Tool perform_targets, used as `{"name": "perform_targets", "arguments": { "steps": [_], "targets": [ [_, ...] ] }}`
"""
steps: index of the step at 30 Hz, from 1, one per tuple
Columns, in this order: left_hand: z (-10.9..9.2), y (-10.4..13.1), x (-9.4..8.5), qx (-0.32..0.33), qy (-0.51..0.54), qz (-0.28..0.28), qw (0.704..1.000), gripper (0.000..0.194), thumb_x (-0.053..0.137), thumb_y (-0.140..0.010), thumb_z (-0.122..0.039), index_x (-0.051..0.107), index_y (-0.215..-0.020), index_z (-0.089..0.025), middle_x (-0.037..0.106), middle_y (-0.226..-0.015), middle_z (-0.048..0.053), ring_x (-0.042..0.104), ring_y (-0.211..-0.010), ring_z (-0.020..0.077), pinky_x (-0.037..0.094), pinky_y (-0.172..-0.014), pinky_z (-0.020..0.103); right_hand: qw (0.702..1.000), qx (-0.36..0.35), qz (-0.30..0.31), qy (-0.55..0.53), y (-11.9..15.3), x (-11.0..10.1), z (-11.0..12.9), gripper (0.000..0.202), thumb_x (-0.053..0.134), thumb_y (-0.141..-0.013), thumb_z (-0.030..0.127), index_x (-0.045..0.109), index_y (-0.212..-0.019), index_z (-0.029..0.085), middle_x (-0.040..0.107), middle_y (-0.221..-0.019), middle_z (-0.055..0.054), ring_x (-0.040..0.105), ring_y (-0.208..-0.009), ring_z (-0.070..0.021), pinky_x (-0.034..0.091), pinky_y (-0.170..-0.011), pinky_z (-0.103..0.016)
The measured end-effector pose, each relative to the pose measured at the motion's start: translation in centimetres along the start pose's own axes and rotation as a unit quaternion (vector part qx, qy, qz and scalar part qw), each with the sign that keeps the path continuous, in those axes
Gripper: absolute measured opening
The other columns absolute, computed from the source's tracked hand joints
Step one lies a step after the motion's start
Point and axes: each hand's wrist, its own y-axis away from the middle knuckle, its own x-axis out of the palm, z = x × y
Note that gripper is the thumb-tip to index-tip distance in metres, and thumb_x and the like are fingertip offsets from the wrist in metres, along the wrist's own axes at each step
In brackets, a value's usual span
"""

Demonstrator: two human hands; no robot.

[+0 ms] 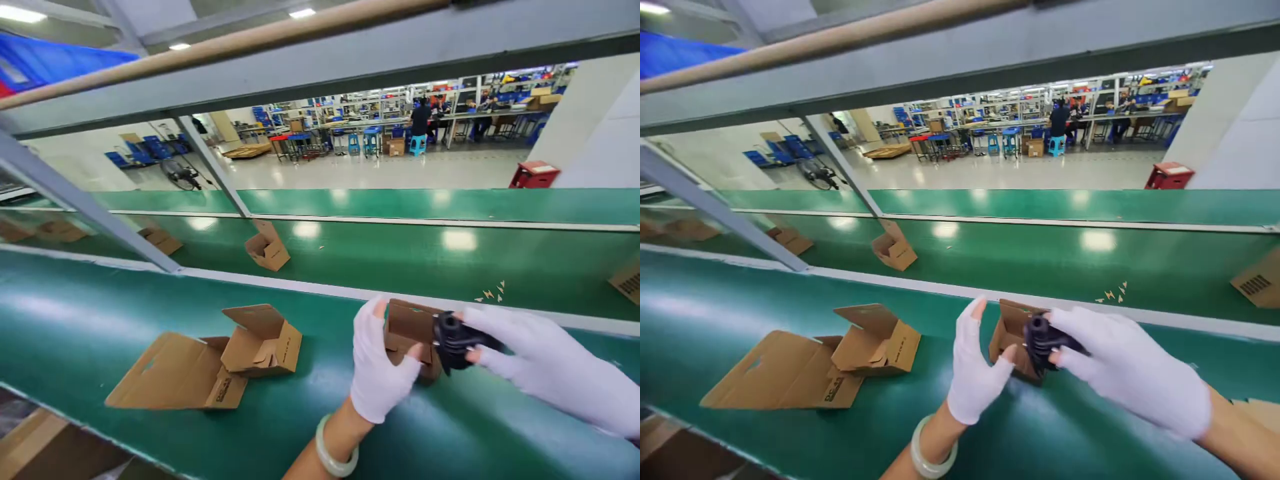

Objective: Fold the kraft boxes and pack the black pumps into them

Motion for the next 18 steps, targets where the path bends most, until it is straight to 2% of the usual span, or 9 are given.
{"name": "perform_targets", "arguments": {
  "steps": [2,4,7,10,11,13,16,18],
  "targets": [
    [3.0,1.4,-0.2,-0.021,-0.080,0.042,0.996,0.070,0.061,-0.077,-0.029,0.030,-0.138,-0.015,0.043,-0.136,0.018,0.042,-0.127,0.0324,0.039,-0.104,0.053,0.996,-0.047,0.068,0.020,-3.3,0.6,1.6,0.019,0.051,-0.093,0.031,0.055,-0.111,0.026,0.065,-0.098,-0.005,0.064,-0.083,-0.0226,0.051,-0.069,-0.034],
    [5.0,2.6,0.4,-0.069,-0.108,0.120,0.985,0.055,0.055,-0.078,-0.021,0.040,-0.131,-0.015,0.052,-0.128,0.016,0.049,-0.121,0.0305,0.044,-0.099,0.049,0.986,-0.072,0.132,0.072,-6.5,1.8,3.1,0.014,0.057,-0.090,0.029,0.059,-0.101,0.021,0.065,-0.085,-0.004,0.064,-0.070,-0.0230,0.048,-0.059,-0.031],
    [6.3,3.9,1.5,-0.134,-0.099,0.224,0.960,0.035,0.043,-0.083,-0.014,0.053,-0.116,-0.017,0.062,-0.112,0.011,0.058,-0.109,0.0248,0.048,-0.093,0.040,0.951,-0.074,0.272,0.126,-9.8,5.0,4.5,0.014,0.059,-0.087,0.025,0.065,-0.090,0.013,0.066,-0.083,-0.011,0.066,-0.072,-0.0267,0.046,-0.058,-0.031],
    [6.5,4.4,2.1,-0.142,-0.089,0.261,0.951,0.034,0.040,-0.084,-0.012,0.057,-0.113,-0.018,0.066,-0.106,0.008,0.063,-0.098,0.0215,0.050,-0.086,0.033,0.917,-0.059,0.375,0.126,-10.8,7.8,5.0,0.015,0.065,-0.081,0.020,0.066,-0.091,0.010,0.067,-0.082,-0.014,0.066,-0.074,-0.0291,0.046,-0.060,-0.032],
    [6.6,4.5,2.2,-0.141,-0.087,0.264,0.950,0.035,0.039,-0.085,-0.013,0.057,-0.114,-0.018,0.067,-0.105,0.007,0.064,-0.095,0.0208,0.051,-0.083,0.031,0.916,-0.057,0.376,0.123,-10.6,8.1,5.0,0.021,0.066,-0.081,0.021,0.065,-0.098,0.009,0.067,-0.082,-0.014,0.066,-0.073,-0.0290,0.046,-0.059,-0.032],
    [6.9,4.3,2.2,-0.144,-0.088,0.266,0.949,0.035,0.036,-0.087,-0.014,0.058,-0.114,-0.018,0.068,-0.106,0.007,0.065,-0.093,0.0197,0.051,-0.082,0.029,0.933,-0.070,0.334,0.113,-9.5,7.6,4.7,0.030,0.064,-0.083,0.023,0.060,-0.110,0.010,0.067,-0.081,-0.012,0.066,-0.069,-0.0268,0.044,-0.056,-0.031],
    [8.1,3.4,2.3,-0.159,-0.103,0.257,0.948,0.036,0.030,-0.091,-0.020,0.061,-0.109,-0.017,0.069,-0.105,0.008,0.066,-0.093,0.0190,0.050,-0.081,0.026,0.967,-0.100,0.222,0.072,-6.2,4.6,2.8,0.020,0.051,-0.091,0.028,0.059,-0.107,0.017,0.066,-0.075,-0.005,0.062,-0.062,-0.0214,0.039,-0.053,-0.028],
    [9.1,2.2,2.4,-0.175,-0.120,0.245,0.946,0.037,0.029,-0.093,-0.025,0.063,-0.105,-0.018,0.071,-0.101,0.008,0.066,-0.090,0.0200,0.050,-0.078,0.026,0.982,-0.067,0.169,0.055,-3.3,2.2,0.1,0.019,0.048,-0.093,0.030,0.059,-0.106,0.022,0.065,-0.076,-0.002,0.061,-0.063,-0.0195,0.037,-0.055,-0.027]
  ]
}}
